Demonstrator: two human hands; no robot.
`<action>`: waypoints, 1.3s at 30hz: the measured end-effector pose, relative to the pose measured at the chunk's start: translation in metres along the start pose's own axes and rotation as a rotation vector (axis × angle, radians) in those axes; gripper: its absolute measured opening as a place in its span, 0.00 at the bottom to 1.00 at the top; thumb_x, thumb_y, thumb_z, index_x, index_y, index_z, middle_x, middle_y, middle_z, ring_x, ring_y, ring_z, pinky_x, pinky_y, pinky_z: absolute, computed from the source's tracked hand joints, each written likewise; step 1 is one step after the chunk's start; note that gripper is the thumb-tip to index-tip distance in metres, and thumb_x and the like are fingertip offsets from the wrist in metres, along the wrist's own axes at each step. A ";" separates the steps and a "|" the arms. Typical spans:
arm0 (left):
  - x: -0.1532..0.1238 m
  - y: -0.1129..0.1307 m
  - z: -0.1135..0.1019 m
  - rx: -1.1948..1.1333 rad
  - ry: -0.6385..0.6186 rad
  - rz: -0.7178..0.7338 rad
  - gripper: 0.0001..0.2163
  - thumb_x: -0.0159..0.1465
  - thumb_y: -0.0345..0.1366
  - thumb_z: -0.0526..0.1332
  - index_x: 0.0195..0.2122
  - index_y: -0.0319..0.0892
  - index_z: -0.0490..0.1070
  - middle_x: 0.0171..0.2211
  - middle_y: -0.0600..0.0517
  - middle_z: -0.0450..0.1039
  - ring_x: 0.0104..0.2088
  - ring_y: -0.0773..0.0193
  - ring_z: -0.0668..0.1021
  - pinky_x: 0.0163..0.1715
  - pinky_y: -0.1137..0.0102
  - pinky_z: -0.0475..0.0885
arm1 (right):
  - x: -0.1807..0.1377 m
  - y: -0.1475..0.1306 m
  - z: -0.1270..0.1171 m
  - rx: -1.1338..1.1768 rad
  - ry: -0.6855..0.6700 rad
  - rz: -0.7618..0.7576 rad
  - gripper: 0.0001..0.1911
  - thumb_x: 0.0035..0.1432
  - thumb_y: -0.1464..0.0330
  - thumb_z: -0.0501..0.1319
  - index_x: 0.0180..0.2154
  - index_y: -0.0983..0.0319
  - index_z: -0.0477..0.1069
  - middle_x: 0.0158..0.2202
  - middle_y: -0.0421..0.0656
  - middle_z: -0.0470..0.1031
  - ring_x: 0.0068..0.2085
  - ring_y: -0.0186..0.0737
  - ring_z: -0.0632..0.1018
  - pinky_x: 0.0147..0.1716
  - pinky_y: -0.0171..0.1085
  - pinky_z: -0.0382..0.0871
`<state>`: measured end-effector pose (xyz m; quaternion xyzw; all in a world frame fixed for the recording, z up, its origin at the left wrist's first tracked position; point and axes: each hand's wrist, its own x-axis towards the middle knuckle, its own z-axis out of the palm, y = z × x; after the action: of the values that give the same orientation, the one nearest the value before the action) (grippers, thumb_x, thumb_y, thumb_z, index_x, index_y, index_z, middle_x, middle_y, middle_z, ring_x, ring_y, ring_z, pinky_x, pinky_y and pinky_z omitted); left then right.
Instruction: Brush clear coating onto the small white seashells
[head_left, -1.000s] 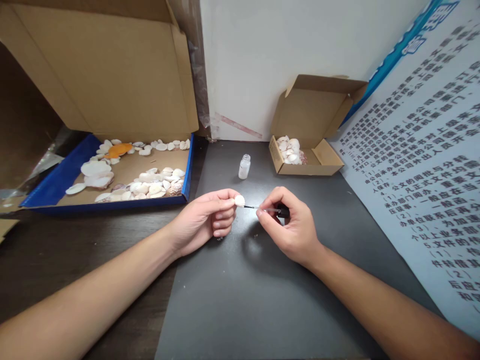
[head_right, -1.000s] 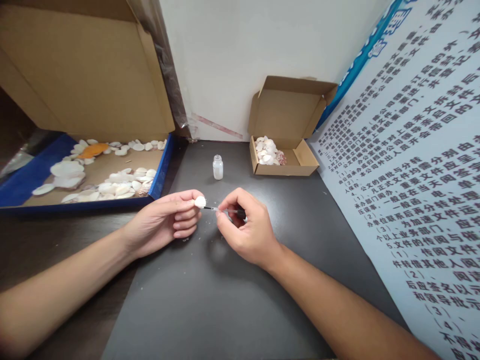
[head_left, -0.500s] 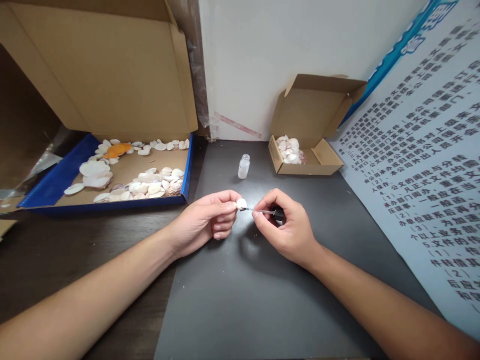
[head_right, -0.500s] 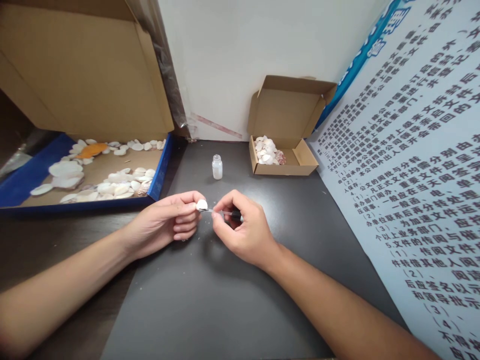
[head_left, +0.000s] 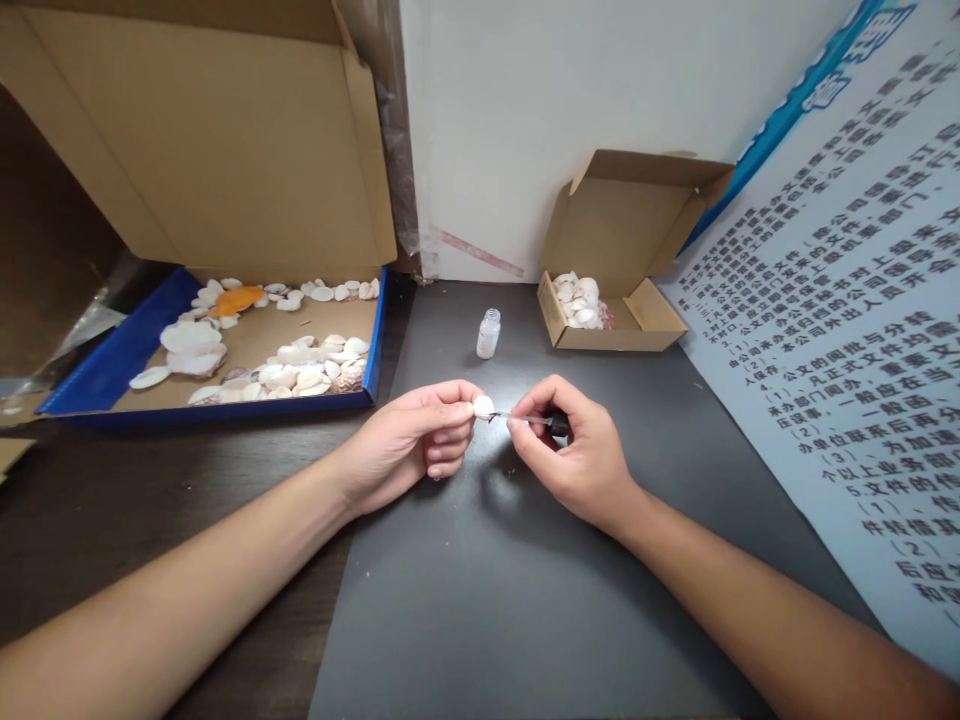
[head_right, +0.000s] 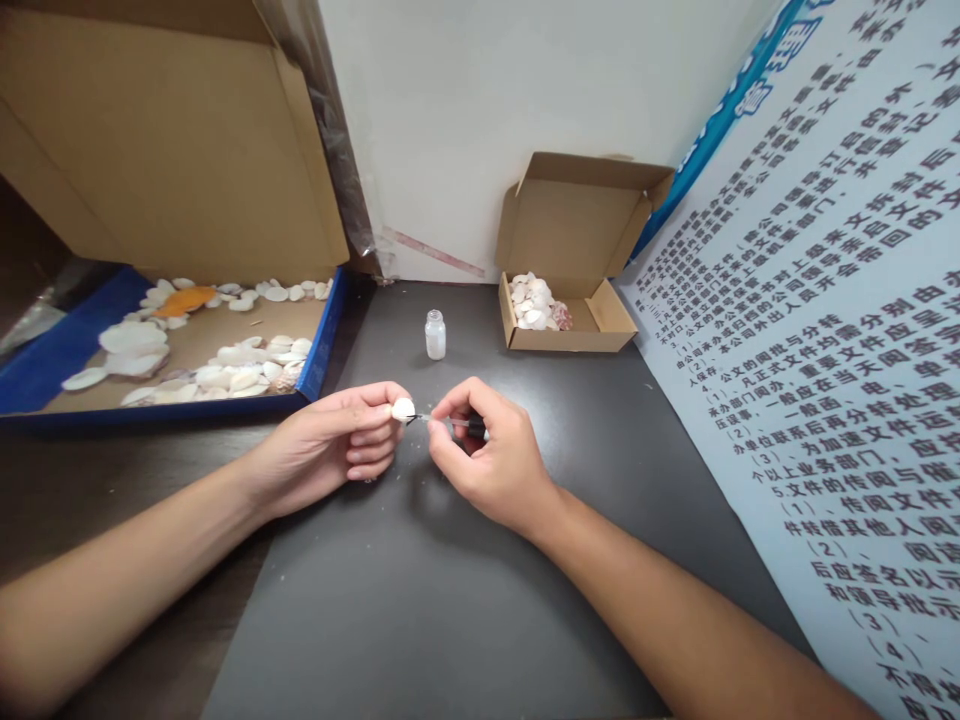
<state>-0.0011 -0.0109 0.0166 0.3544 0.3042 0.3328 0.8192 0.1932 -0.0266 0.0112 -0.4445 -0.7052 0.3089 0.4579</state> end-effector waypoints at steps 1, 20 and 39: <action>0.000 0.000 0.000 0.001 0.000 0.002 0.03 0.64 0.33 0.63 0.35 0.39 0.71 0.20 0.60 0.51 0.20 0.74 0.54 0.18 0.80 0.54 | 0.000 0.000 0.000 0.001 0.001 0.000 0.04 0.54 0.73 0.61 0.29 0.60 0.67 0.21 0.33 0.61 0.21 0.29 0.63 0.20 0.30 0.60; 0.001 0.001 0.000 0.031 -0.008 0.034 0.03 0.66 0.33 0.60 0.36 0.39 0.69 0.21 0.61 0.49 0.20 0.74 0.52 0.18 0.80 0.53 | 0.001 0.002 0.001 -0.012 -0.004 0.011 0.03 0.54 0.73 0.62 0.30 0.61 0.69 0.22 0.34 0.64 0.22 0.28 0.65 0.21 0.29 0.61; 0.001 0.000 -0.002 0.029 -0.007 0.045 0.03 0.66 0.33 0.60 0.36 0.39 0.68 0.20 0.61 0.49 0.20 0.74 0.52 0.18 0.80 0.53 | 0.001 0.002 0.001 -0.046 0.038 0.020 0.05 0.56 0.71 0.62 0.29 0.61 0.68 0.20 0.33 0.64 0.21 0.29 0.65 0.21 0.30 0.61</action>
<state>-0.0016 -0.0091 0.0150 0.3742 0.2982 0.3453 0.8074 0.1929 -0.0252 0.0096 -0.4679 -0.6987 0.2887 0.4577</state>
